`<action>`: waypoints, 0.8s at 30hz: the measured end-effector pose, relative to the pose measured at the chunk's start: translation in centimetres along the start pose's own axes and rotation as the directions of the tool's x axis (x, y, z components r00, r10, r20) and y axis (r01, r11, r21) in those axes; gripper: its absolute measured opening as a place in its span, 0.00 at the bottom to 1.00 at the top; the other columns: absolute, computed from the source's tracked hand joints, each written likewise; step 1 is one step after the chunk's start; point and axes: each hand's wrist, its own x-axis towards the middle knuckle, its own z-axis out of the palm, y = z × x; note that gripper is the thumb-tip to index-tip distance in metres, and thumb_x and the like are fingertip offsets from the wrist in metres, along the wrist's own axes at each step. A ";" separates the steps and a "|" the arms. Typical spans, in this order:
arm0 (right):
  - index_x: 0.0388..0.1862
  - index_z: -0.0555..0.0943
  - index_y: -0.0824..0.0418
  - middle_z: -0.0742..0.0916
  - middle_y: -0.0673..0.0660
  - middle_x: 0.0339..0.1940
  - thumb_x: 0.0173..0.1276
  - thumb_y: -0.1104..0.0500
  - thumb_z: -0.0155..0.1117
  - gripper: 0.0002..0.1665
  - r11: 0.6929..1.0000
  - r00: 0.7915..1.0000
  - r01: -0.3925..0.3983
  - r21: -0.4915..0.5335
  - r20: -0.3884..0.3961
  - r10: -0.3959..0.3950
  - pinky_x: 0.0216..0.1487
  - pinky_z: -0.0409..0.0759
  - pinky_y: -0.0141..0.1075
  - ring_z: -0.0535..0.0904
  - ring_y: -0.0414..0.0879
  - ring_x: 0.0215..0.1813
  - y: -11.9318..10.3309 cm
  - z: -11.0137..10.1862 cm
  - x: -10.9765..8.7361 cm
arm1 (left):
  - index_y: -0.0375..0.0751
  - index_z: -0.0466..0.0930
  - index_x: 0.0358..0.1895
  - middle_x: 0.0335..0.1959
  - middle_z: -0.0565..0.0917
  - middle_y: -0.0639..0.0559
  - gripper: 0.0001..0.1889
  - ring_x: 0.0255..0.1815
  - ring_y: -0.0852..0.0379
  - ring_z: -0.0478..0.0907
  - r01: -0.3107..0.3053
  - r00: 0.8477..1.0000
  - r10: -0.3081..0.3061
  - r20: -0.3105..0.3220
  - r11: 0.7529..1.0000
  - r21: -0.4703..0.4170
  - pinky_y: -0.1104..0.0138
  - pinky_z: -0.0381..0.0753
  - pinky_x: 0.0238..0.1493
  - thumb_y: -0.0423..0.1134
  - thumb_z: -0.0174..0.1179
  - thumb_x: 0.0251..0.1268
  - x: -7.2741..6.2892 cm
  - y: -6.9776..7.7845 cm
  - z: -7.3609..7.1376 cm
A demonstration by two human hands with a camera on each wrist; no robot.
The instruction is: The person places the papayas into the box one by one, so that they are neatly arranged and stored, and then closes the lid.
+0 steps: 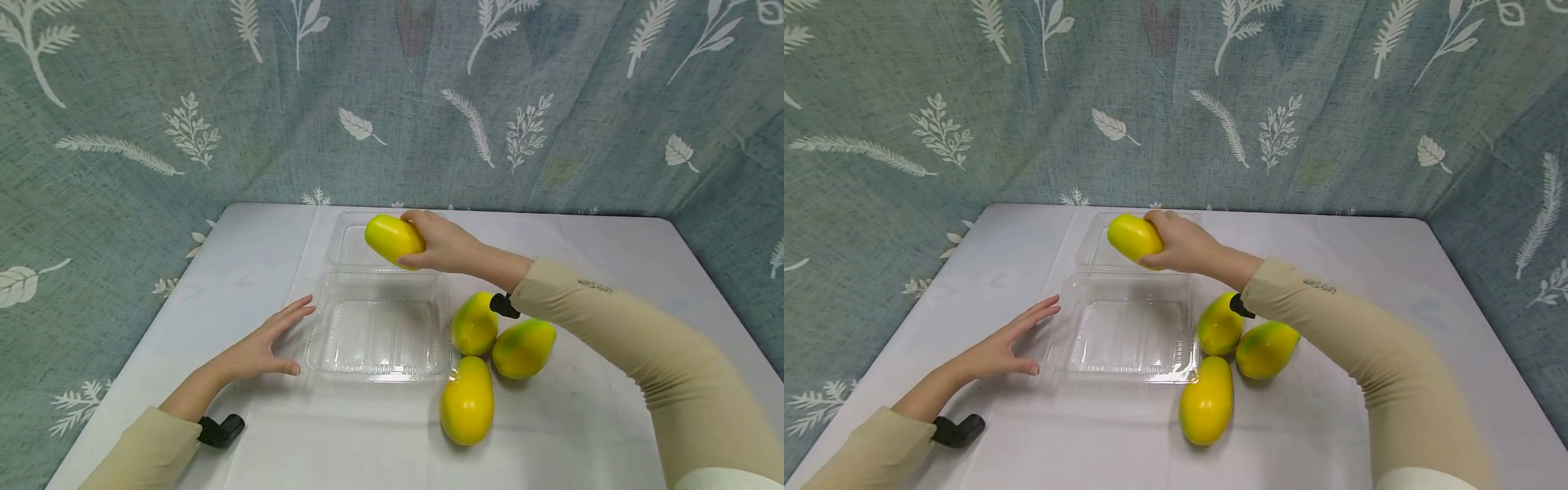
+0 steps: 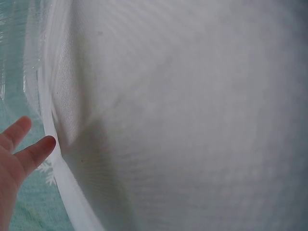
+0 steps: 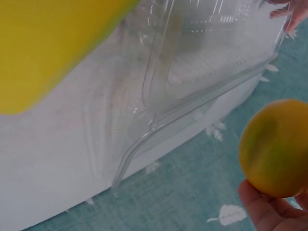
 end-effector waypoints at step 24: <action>0.63 0.63 0.58 0.76 0.55 0.51 0.57 0.46 0.64 0.38 0.998 0.997 0.062 -0.004 0.054 -0.062 0.43 0.73 0.33 0.72 0.44 0.43 -3.0 4.7 1.6 | 0.45 0.53 0.71 0.74 0.45 0.52 0.50 0.71 0.37 0.42 0.034 0.999 -0.034 0.002 0.999 -0.010 0.33 0.48 0.58 0.39 0.72 0.39 -0.1 0.2 0.1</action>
